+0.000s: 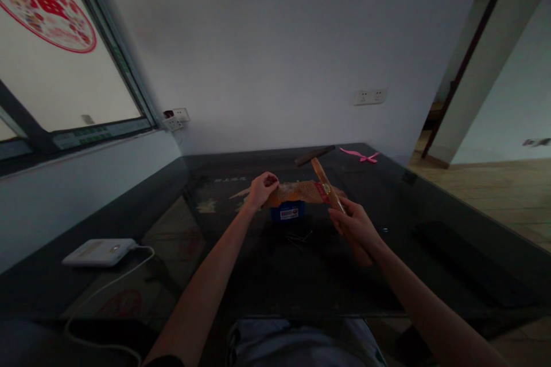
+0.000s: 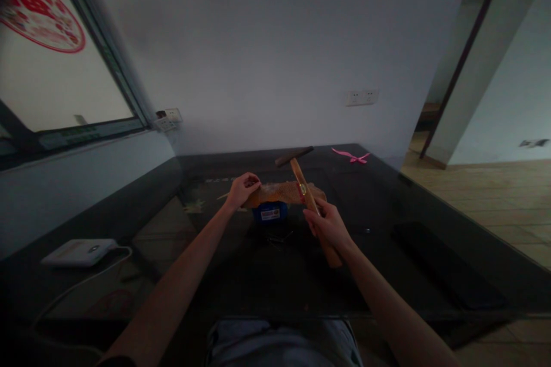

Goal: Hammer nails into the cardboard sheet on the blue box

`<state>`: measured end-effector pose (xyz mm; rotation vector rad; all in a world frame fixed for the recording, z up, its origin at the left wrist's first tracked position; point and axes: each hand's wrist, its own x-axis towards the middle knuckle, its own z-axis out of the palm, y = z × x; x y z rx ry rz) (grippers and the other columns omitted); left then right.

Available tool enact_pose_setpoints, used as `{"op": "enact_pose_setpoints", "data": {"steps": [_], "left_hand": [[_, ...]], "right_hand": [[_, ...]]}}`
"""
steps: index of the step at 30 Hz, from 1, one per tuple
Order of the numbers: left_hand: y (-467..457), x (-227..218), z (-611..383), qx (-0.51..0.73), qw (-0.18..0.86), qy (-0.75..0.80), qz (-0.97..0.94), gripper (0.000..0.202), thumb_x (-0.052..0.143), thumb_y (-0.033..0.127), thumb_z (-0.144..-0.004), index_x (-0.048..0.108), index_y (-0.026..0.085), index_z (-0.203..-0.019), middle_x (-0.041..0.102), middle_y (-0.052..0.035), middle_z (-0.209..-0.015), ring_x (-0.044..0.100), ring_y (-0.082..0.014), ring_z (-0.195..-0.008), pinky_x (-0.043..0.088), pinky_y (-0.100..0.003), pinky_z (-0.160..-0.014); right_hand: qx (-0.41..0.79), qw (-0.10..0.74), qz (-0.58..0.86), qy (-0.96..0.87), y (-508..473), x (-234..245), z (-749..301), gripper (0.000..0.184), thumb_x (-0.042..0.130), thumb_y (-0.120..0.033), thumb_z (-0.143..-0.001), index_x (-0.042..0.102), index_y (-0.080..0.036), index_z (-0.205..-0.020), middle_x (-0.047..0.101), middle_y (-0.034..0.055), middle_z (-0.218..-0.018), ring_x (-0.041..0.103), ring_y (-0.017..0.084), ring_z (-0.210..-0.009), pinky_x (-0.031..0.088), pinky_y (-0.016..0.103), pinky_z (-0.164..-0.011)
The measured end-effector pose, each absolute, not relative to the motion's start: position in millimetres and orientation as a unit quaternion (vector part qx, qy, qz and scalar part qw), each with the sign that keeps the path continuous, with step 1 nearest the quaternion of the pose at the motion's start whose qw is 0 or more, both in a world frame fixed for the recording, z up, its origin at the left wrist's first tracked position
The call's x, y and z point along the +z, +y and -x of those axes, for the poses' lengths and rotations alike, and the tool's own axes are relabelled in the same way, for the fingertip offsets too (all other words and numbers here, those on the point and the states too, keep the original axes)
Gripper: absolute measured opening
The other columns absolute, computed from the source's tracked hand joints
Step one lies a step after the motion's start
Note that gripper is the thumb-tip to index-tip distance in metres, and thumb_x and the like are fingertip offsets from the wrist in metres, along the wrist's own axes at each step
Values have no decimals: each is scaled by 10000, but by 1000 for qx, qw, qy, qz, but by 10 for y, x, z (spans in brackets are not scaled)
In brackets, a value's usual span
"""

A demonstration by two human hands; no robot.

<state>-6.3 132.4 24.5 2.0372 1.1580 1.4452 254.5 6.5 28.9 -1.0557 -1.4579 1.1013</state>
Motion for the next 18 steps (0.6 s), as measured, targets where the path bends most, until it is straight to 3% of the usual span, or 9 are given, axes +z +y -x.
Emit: {"op": "enact_pose_setpoints", "data": {"steps": [8,18], "left_hand": [[1299,227,57,513,185,421,-725,119,601,183,-705,612,140,-815,639,-36,-763,612,-136,-691,496,-257,-662],[1299,234,47,493,169,475,-709,103,645,164,-681,653,143,-782,685,-59,-766,642,-173,-719,507,-300,-701]], "right_hand": [[385,427,455,-680,111,634,-2464,404,557,-307,-739,534,-142,-1106,457,-67,-519,426,78,-376,366,203,-359],[331,272,438,-790,244,1087,-2399,291,568,-247,-706,626,-120,-961,515,-36,-512,454,80,-358,356,190,-343]]}}
